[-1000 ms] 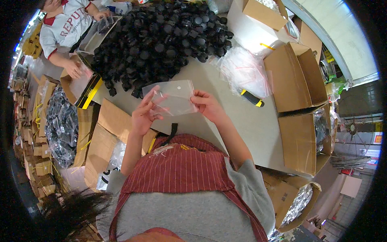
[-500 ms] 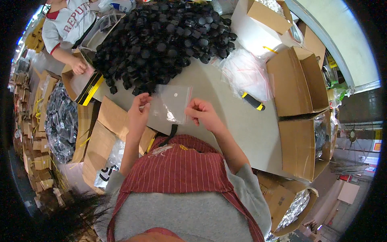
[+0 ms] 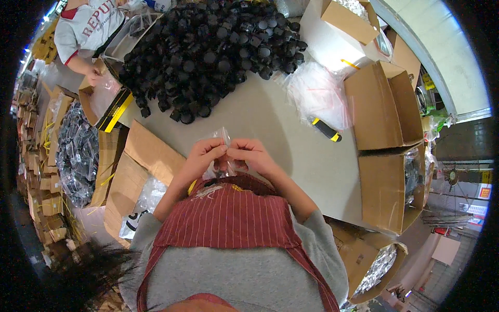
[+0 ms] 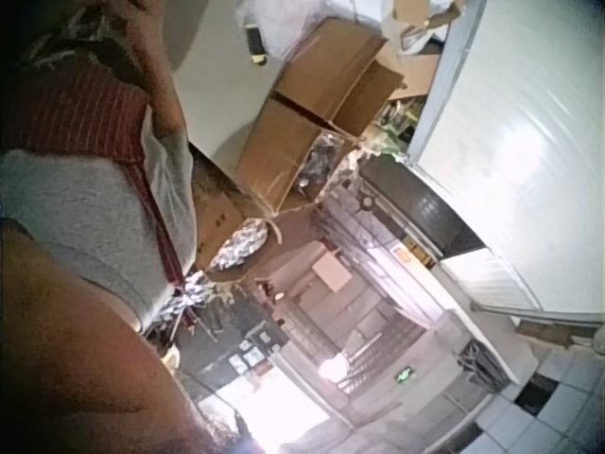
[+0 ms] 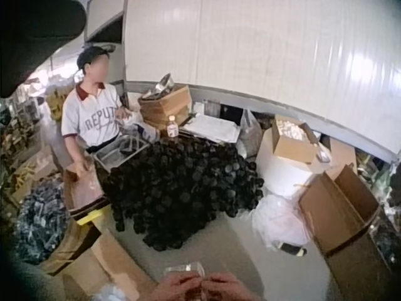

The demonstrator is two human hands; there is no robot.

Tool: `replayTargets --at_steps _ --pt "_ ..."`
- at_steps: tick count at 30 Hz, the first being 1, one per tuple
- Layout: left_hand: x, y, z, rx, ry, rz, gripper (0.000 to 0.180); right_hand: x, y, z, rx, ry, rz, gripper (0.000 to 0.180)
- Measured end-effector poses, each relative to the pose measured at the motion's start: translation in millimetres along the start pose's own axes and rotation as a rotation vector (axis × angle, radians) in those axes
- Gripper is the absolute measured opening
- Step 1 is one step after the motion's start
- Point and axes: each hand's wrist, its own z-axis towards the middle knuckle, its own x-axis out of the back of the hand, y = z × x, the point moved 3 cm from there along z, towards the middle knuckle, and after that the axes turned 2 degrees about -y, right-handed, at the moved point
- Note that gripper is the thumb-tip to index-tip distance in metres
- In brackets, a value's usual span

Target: The person picks up plastic pieces from a large pile on a table and places them into small plastic bags, then sets the filled bags aside.

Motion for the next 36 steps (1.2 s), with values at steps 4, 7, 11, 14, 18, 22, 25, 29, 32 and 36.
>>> replayTargets --at_steps 4,7,11,14,18,22,25,29,32,36 --pt "-5 3 0 -0.071 0.146 0.111 0.021 -1 6 1 0.093 0.122 -0.045 0.011" --pt "8 7 -3 -0.087 0.313 0.42 0.017 12 3 2 0.365 0.351 -0.567 0.008" --pt "26 7 -5 -0.172 0.493 0.964 0.016 7 -18 9 0.74 0.531 -1.285 0.023" --pt "7 7 -8 -0.363 0.421 1.14 0.016 -16 -21 19 0.763 0.362 -1.365 0.039" --pt "-3 4 -7 -0.364 0.432 1.067 0.02 -27 -7 33 0.638 0.233 -1.262 0.046" --pt "20 -13 -12 -0.121 0.597 1.007 0.021 -8 5 57 0.498 0.343 -0.981 0.036" --pt "43 -18 -29 -0.013 0.65 0.972 0.019 7 -6 75 0.384 0.275 -0.903 0.039" --pt "69 -26 -50 0.079 0.768 1.017 0.015 20 -1 120 0.213 -0.034 -0.579 0.054" --pt "84 -32 -61 0.04 0.927 1.081 0.012 43 6 157 0.437 0.118 -0.921 0.056" --pt "81 -26 -67 -0.009 0.949 1.135 0.017 46 11 171 0.586 0.157 -1.287 0.057"
